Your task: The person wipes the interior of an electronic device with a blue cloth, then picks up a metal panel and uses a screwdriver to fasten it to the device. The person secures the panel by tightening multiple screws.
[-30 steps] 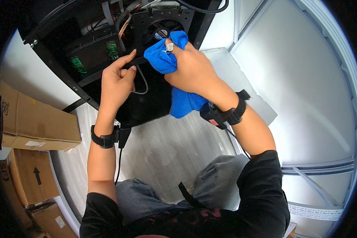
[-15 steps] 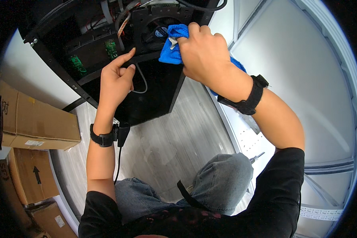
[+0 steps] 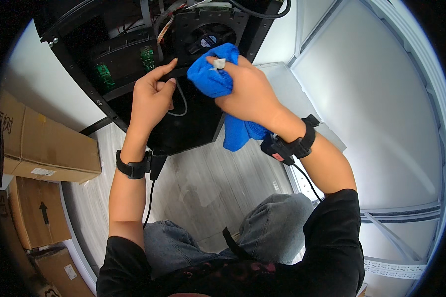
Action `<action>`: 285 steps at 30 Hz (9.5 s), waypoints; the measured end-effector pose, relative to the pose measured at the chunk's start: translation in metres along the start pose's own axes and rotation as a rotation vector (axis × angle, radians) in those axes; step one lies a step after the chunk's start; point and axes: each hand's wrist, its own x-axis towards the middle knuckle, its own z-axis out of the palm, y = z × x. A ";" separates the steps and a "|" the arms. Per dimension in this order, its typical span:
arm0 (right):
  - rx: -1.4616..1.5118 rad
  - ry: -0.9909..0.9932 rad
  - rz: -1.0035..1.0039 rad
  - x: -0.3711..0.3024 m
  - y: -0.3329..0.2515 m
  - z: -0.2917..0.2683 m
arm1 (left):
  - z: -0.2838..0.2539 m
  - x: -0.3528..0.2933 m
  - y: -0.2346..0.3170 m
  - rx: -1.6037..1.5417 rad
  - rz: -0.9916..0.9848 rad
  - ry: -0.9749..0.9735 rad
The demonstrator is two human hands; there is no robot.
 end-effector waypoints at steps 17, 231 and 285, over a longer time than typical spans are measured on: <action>-0.776 -0.138 -0.201 0.018 -0.012 -0.004 | 0.005 -0.001 0.001 0.000 -0.007 0.081; -0.037 -0.156 -0.661 -0.017 -0.013 0.361 | -0.099 -0.148 -0.216 0.038 -0.488 0.198; -0.130 -0.722 -0.329 -0.058 0.101 0.450 | 0.039 -0.205 -0.324 0.516 -0.755 -0.235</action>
